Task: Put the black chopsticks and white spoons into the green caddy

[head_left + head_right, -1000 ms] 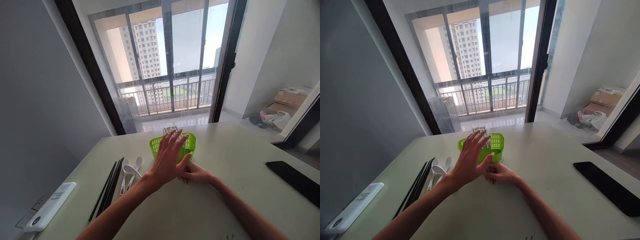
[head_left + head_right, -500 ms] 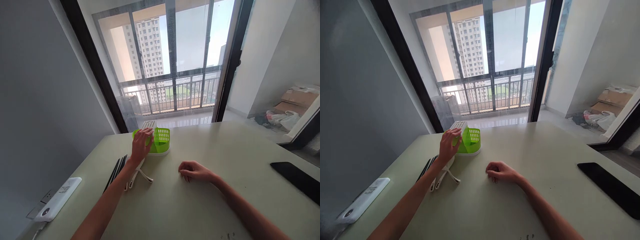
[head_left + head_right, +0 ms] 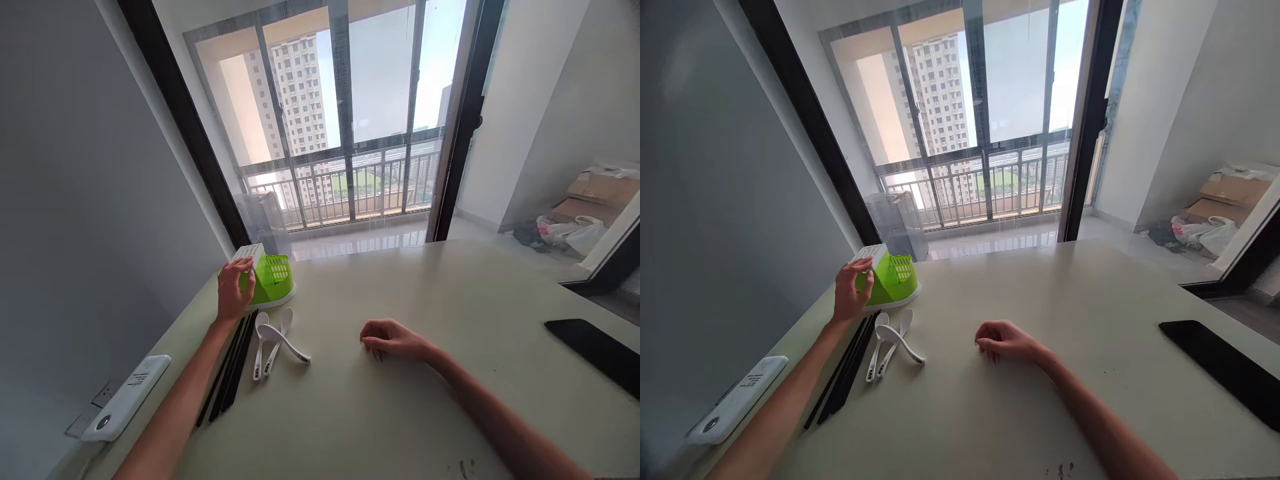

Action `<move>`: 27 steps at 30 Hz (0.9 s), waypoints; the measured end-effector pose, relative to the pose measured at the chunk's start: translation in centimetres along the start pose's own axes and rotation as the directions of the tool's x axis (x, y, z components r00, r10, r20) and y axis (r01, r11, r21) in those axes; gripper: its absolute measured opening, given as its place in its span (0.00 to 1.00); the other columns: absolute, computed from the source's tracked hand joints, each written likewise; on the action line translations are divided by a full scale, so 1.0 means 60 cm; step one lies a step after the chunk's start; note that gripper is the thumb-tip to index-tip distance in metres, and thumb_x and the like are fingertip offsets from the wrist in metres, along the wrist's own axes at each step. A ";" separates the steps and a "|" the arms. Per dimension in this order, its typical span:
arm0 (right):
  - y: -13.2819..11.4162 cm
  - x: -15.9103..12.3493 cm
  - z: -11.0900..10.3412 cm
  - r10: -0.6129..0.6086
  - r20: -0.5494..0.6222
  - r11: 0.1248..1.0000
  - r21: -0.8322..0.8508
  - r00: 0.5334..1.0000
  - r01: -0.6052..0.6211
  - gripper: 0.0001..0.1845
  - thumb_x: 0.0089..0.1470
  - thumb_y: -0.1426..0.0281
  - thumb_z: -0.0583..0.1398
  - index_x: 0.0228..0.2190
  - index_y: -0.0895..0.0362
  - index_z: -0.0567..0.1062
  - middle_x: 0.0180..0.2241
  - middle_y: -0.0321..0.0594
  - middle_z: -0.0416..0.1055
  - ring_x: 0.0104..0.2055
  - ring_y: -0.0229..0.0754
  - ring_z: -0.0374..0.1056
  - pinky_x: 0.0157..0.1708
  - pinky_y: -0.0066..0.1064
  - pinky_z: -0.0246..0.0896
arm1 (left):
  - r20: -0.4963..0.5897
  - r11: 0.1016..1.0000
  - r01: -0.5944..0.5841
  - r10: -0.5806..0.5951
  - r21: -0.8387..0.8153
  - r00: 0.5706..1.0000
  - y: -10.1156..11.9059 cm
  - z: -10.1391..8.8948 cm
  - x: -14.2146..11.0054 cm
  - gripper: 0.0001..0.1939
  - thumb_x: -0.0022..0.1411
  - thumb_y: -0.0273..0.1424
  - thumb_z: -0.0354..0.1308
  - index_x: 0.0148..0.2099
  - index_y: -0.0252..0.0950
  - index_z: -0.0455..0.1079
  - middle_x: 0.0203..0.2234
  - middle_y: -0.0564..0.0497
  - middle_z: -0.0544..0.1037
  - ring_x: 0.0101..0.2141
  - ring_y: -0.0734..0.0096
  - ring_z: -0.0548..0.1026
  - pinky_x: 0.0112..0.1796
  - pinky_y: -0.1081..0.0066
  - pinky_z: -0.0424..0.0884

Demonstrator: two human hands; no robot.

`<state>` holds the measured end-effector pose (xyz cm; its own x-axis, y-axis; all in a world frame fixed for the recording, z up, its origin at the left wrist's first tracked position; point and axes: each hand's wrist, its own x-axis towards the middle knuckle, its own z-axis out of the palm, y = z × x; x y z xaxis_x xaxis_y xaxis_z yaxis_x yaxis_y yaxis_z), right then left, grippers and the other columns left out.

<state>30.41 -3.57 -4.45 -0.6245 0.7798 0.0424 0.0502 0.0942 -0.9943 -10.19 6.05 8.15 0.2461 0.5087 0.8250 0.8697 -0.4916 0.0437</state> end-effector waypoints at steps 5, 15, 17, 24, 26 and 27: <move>-0.004 0.003 0.005 0.019 -0.017 0.999 -0.025 1.000 -0.020 0.21 0.58 0.51 0.63 0.36 0.58 0.75 0.31 0.37 0.75 0.27 0.36 0.68 0.27 0.28 0.65 | -0.044 0.998 0.050 -0.048 0.033 0.998 0.100 0.029 -0.019 0.17 0.72 0.36 0.50 0.59 0.40 0.65 0.65 0.44 0.67 0.68 0.53 0.56 0.67 0.45 0.45; 0.023 0.004 -0.001 -0.059 -0.131 0.954 -0.298 0.990 0.017 0.05 0.50 0.71 0.59 0.30 0.56 0.76 0.30 0.38 0.76 0.35 0.43 0.72 0.36 0.32 0.69 | 0.508 0.694 0.246 0.198 -0.677 0.838 0.447 0.160 -0.117 0.16 0.73 0.35 0.49 0.58 0.43 0.71 0.51 0.48 0.80 0.54 0.64 0.76 0.56 0.63 0.70; 0.030 0.005 -0.004 -0.055 -0.143 0.946 -0.325 0.988 0.006 0.08 0.45 0.75 0.59 0.30 0.55 0.77 0.33 0.38 0.78 0.38 0.43 0.72 0.37 0.31 0.68 | 0.554 0.667 0.327 0.155 -0.670 0.818 0.459 0.165 -0.122 0.16 0.73 0.36 0.48 0.55 0.43 0.74 0.49 0.49 0.81 0.49 0.65 0.78 0.53 0.64 0.72; 0.024 0.004 0.002 -0.021 -0.134 0.929 -0.368 0.991 -0.030 0.11 0.41 0.78 0.57 0.27 0.56 0.77 0.30 0.36 0.77 0.34 0.40 0.70 0.31 0.27 0.64 | 0.588 0.647 0.394 0.106 -0.653 0.802 0.446 0.148 -0.126 0.17 0.72 0.37 0.48 0.56 0.44 0.74 0.50 0.50 0.81 0.50 0.65 0.78 0.53 0.67 0.72; 0.024 0.004 0.002 -0.014 -0.136 0.928 -0.372 0.991 -0.038 0.11 0.41 0.78 0.57 0.27 0.57 0.77 0.30 0.36 0.77 0.33 0.39 0.70 0.30 0.26 0.64 | 0.592 0.654 0.392 0.106 -0.646 0.799 0.446 0.148 -0.128 0.17 0.72 0.37 0.48 0.56 0.43 0.74 0.51 0.50 0.80 0.50 0.64 0.78 0.54 0.66 0.72; 0.024 0.003 0.002 -0.013 -0.137 0.927 -0.373 0.990 -0.040 0.11 0.40 0.78 0.57 0.27 0.57 0.77 0.30 0.36 0.77 0.33 0.39 0.70 0.30 0.26 0.64 | 0.593 0.658 0.388 0.111 -0.645 0.798 0.446 0.149 -0.129 0.17 0.72 0.37 0.48 0.56 0.43 0.74 0.51 0.49 0.80 0.50 0.64 0.78 0.54 0.66 0.72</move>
<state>30.24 -3.37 -5.87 -0.5120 0.8563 0.0681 0.3620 0.2870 -0.8869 15.03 -4.73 -2.13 0.5462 0.7704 0.3288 0.3920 -0.5820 0.7125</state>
